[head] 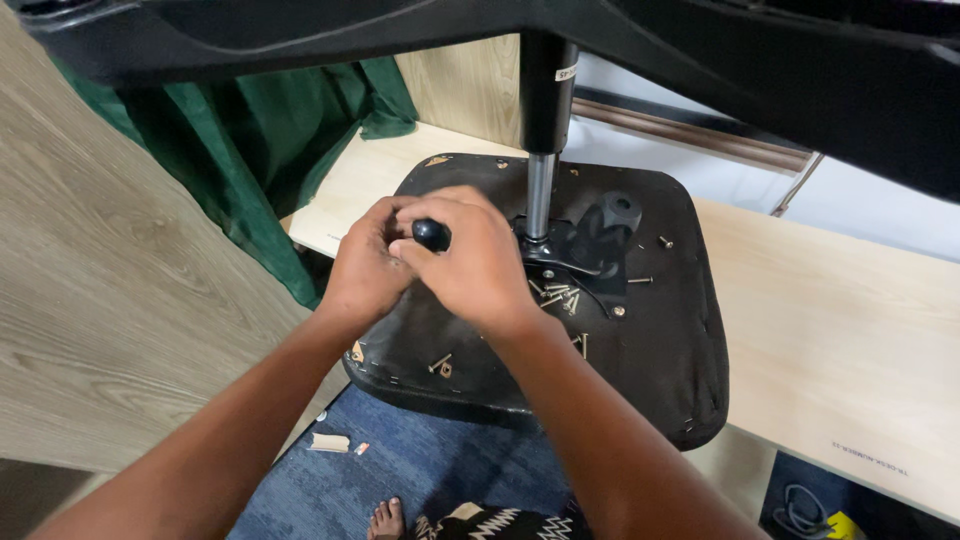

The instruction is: The person works on the underside of an office chair seat, using a screwdriver to drive screws into the seat mounting plate while holding a black screwdriver handle. They pick up screws from the plate and thread them into place one at a time, continuing the chair reassembly.

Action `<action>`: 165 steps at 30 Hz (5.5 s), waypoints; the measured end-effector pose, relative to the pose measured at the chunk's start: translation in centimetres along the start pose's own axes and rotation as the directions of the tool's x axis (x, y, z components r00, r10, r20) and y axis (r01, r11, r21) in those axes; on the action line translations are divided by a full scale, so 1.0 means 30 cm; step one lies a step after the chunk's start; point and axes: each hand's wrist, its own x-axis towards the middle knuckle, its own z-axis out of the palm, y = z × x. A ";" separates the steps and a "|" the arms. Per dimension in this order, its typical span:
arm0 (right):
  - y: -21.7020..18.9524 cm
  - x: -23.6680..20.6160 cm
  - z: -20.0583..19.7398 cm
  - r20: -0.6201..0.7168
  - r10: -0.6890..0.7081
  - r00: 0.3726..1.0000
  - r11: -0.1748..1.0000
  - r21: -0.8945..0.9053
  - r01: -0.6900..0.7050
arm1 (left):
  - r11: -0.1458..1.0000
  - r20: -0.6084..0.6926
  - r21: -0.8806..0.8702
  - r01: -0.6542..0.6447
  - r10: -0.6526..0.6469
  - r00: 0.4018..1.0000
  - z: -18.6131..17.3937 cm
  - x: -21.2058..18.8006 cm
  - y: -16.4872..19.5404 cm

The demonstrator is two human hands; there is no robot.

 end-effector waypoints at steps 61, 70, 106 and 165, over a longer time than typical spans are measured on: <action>-0.045 -0.030 -0.031 -0.013 0.036 0.999 0.999 -0.024 -0.036 | 0.987 0.138 0.156 0.049 -0.071 0.988 -0.050 -0.022 0.089; -0.045 -0.073 -0.037 0.048 0.205 0.978 0.977 0.054 -0.207 | 0.986 0.117 0.151 -0.072 0.054 0.992 -0.028 -0.048 0.068; -0.062 -0.094 -0.090 0.188 -0.111 0.976 0.993 -0.009 0.115 | 0.996 0.289 0.025 0.081 -0.085 0.954 -0.056 -0.077 0.075; -0.022 -0.016 -0.090 0.076 0.101 0.992 0.995 -0.023 -0.099 | 0.997 0.191 -0.054 0.063 -0.052 0.980 -0.005 -0.009 0.054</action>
